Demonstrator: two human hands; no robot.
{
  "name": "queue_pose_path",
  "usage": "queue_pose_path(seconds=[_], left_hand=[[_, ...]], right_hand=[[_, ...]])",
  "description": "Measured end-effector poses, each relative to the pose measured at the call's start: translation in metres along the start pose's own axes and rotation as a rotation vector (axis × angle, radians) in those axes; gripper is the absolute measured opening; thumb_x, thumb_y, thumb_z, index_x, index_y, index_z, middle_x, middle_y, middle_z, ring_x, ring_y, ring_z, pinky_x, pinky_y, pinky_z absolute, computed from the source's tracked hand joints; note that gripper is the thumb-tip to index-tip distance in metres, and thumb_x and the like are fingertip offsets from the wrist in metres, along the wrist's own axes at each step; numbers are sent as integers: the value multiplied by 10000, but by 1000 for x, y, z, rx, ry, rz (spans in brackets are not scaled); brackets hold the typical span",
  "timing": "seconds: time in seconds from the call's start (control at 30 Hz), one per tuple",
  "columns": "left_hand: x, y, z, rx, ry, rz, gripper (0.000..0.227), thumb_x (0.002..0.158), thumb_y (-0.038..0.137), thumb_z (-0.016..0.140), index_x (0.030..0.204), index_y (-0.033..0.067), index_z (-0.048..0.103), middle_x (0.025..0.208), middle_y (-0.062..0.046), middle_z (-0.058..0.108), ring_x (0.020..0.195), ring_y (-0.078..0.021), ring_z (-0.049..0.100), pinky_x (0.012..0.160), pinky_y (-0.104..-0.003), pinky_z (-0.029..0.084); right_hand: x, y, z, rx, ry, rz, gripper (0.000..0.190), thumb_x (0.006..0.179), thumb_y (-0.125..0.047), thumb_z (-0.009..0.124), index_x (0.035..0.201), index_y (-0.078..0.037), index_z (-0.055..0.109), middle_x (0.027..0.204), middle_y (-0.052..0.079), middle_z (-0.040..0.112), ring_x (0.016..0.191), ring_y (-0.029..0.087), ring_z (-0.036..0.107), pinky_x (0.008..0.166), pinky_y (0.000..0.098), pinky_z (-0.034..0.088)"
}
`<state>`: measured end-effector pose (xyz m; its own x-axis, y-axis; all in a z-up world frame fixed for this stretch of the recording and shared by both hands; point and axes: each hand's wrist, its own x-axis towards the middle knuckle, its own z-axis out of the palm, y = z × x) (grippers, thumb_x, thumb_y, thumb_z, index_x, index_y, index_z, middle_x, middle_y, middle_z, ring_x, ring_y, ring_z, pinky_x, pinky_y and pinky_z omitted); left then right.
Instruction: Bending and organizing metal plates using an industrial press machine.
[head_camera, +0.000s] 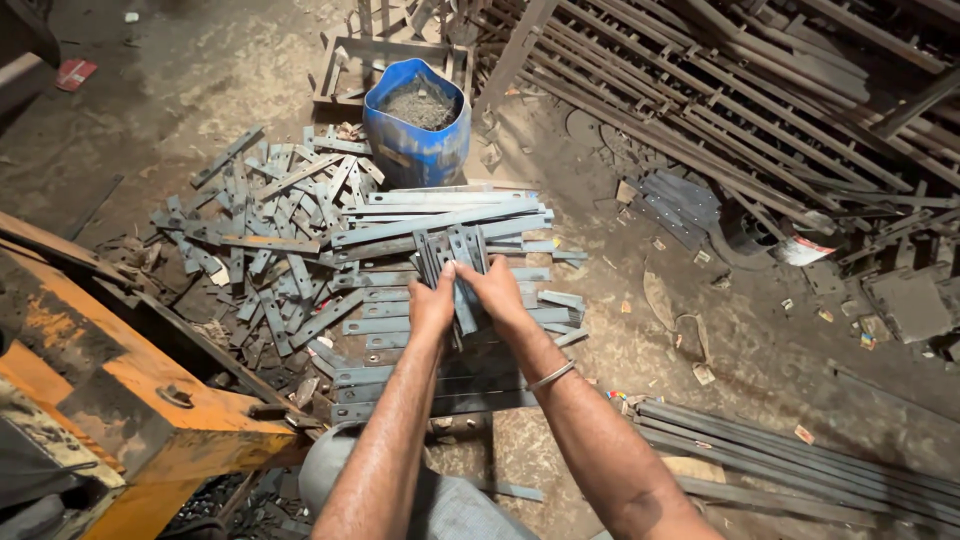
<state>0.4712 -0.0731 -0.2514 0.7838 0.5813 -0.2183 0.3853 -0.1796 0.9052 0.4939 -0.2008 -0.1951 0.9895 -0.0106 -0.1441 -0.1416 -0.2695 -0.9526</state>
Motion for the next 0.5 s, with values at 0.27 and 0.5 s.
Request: queue_pose_path(seconds=[0.27, 0.5], left_hand=[[-4, 33, -49, -311, -326, -220, 814, 736, 638, 813, 1091, -89, 732, 973, -136, 763, 816, -200, 696, 712, -341, 554], [-7, 21, -60, -503, -400, -301, 865, 697, 657, 825, 1090, -105, 715, 946, -154, 749, 767, -219, 705, 677, -374, 572]], right_hand=[[-28, -19, -6, 354, -324, 159, 384, 856, -310, 799, 985, 48, 751, 818, 55, 713, 660, 109, 629, 585, 309, 500], [-37, -15, 11, 216, -149, -67, 579, 804, -194, 876, 1186, 28, 502, 1062, 92, 682, 943, 119, 666, 789, 303, 575]])
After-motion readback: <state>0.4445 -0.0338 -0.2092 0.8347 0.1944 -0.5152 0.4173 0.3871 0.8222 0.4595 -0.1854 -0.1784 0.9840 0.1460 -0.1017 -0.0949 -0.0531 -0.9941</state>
